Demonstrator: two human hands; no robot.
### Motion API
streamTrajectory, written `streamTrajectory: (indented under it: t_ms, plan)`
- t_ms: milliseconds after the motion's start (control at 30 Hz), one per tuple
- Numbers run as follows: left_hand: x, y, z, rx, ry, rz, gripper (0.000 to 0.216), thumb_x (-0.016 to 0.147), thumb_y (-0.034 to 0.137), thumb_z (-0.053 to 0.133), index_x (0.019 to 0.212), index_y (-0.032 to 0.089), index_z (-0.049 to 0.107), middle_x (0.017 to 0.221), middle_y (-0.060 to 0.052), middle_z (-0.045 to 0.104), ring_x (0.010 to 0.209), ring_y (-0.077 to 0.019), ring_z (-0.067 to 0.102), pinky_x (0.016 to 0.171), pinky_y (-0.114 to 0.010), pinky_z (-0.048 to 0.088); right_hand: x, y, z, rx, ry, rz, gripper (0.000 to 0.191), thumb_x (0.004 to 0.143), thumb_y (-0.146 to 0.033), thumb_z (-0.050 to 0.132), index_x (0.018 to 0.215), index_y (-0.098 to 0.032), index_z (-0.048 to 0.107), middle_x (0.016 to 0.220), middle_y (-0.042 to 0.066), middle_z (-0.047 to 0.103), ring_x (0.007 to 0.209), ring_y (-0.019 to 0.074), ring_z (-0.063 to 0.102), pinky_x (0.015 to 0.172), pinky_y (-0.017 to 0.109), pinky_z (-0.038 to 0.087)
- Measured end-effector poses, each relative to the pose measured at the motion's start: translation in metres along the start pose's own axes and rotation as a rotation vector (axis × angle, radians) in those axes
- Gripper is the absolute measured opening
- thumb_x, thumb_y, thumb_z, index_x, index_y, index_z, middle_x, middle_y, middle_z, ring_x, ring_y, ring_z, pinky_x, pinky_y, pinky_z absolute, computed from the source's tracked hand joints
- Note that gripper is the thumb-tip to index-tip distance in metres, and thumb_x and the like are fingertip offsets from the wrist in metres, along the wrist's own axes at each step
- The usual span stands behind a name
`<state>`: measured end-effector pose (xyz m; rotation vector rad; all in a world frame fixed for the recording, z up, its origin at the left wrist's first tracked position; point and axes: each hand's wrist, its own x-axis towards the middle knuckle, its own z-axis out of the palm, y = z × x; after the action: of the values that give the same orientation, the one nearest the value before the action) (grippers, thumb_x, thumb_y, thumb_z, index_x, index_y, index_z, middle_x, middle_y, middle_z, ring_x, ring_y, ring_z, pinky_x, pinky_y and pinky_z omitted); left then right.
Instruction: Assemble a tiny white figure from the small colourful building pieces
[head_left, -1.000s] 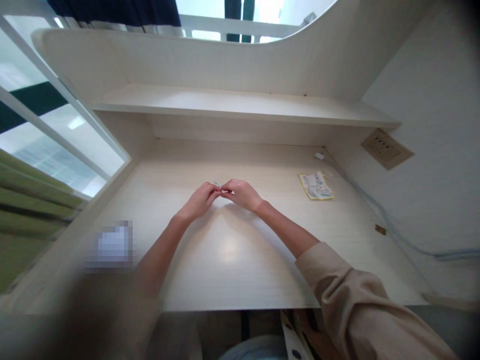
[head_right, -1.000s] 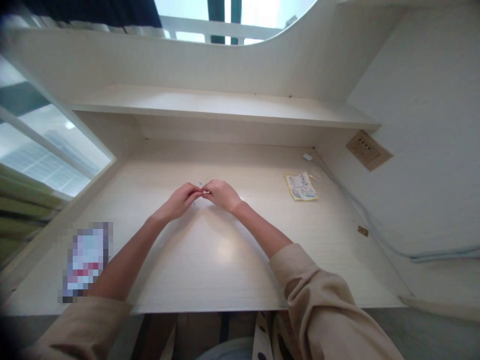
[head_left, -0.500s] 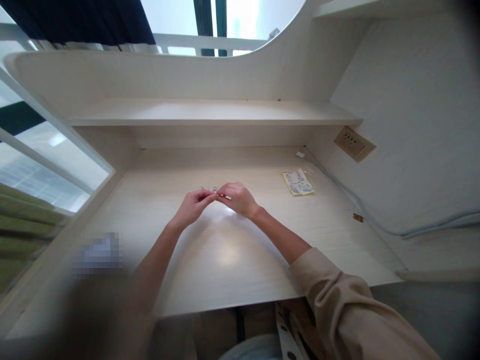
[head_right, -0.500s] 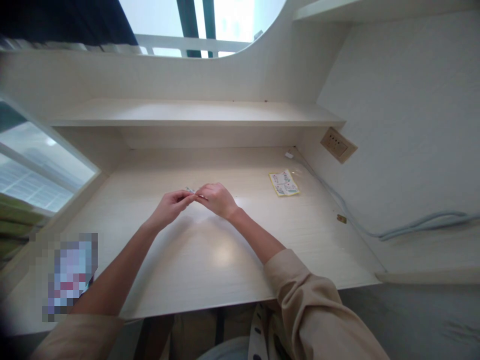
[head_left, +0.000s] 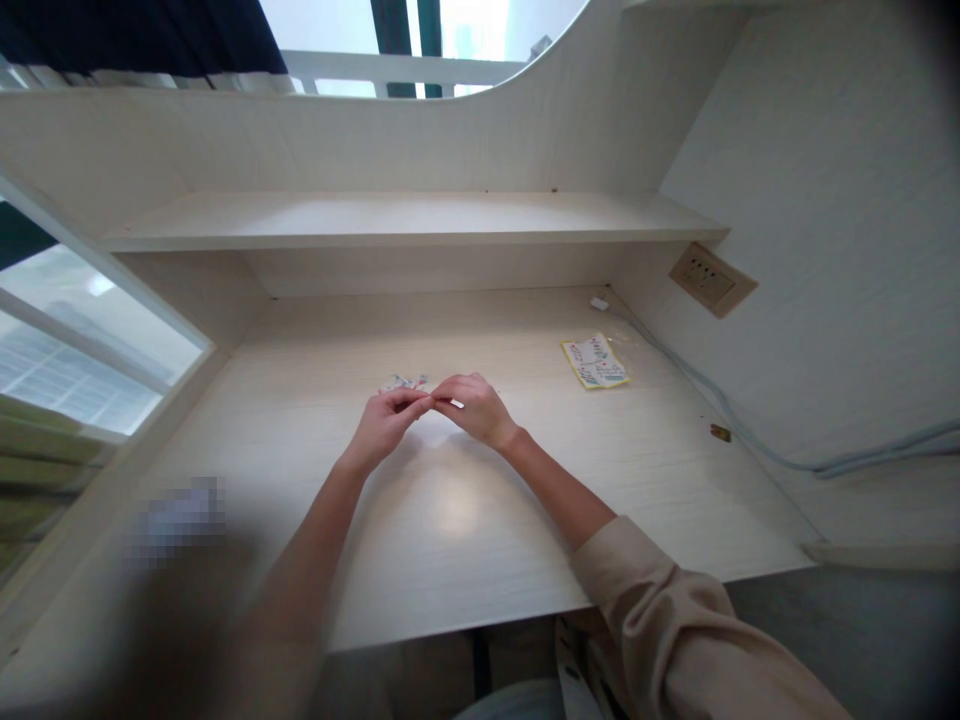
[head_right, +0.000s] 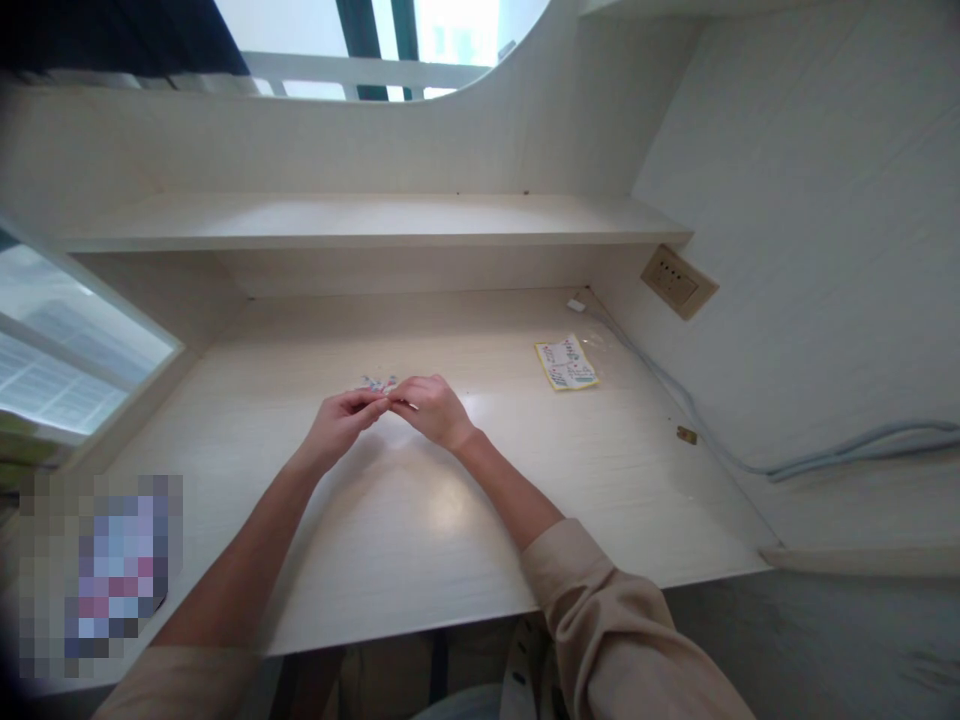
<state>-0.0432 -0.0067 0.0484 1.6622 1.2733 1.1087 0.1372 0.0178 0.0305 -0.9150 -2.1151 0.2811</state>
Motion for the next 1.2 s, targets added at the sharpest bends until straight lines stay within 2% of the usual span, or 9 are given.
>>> streamTrajectory:
  t_ms: [467,667,800,933,1200]
  plan:
    - [-0.001,-0.022,-0.001,-0.125,0.023,0.006,0.028,0.084,0.043,0.062,0.078,0.016,0.065,0.063,0.001,0.053,0.058,-0.0115,0.044,0.058,-0.025,0.036,0.001,0.001,0.008,0.049,0.017,0.024,0.017,0.091,-0.032,0.059,0.092,-0.022,0.072,0.095,0.005,0.074,0.093,0.015,0.067,0.084,0.027,0.043]
    - [-0.004,-0.025,0.0,-0.122,0.055,-0.003,0.028,0.085,0.043,0.06,0.077,0.017,0.062,0.066,0.0,0.056,0.06,-0.0123,0.046,0.059,-0.025,0.038,0.003,-0.002,0.007,0.104,0.011,0.007,0.015,0.091,-0.03,0.058,0.094,-0.022,0.071,0.094,0.004,0.074,0.09,0.0143,0.067,0.083,0.027,0.044]
    - [-0.009,-0.028,0.002,-0.069,0.033,-0.008,0.026,0.086,0.04,0.059,0.076,0.017,0.061,0.068,0.0,0.057,0.063,-0.0129,0.048,0.062,-0.025,0.039,0.003,-0.003,0.008,0.141,0.021,0.001,0.014,0.09,-0.027,0.059,0.095,-0.021,0.07,0.096,0.005,0.074,0.089,0.0142,0.067,0.083,0.027,0.046]
    - [-0.015,-0.029,0.003,-0.034,0.002,-0.037,0.025,0.087,0.041,0.057,0.08,0.017,0.062,0.07,-0.001,0.059,0.065,-0.0136,0.051,0.063,-0.025,0.04,0.003,-0.004,0.008,0.163,0.015,0.014,0.014,0.089,-0.024,0.058,0.093,-0.021,0.071,0.096,0.005,0.074,0.089,0.0148,0.068,0.084,0.027,0.048]
    - [-0.017,-0.026,0.002,-0.033,0.029,-0.037,0.027,0.087,0.042,0.059,0.091,0.017,0.065,0.074,-0.003,0.067,0.068,-0.0146,0.059,0.065,-0.026,0.044,0.004,-0.006,0.006,0.174,0.024,0.013,0.013,0.089,-0.02,0.058,0.09,-0.02,0.071,0.095,0.005,0.075,0.088,0.014,0.068,0.083,0.026,0.049]
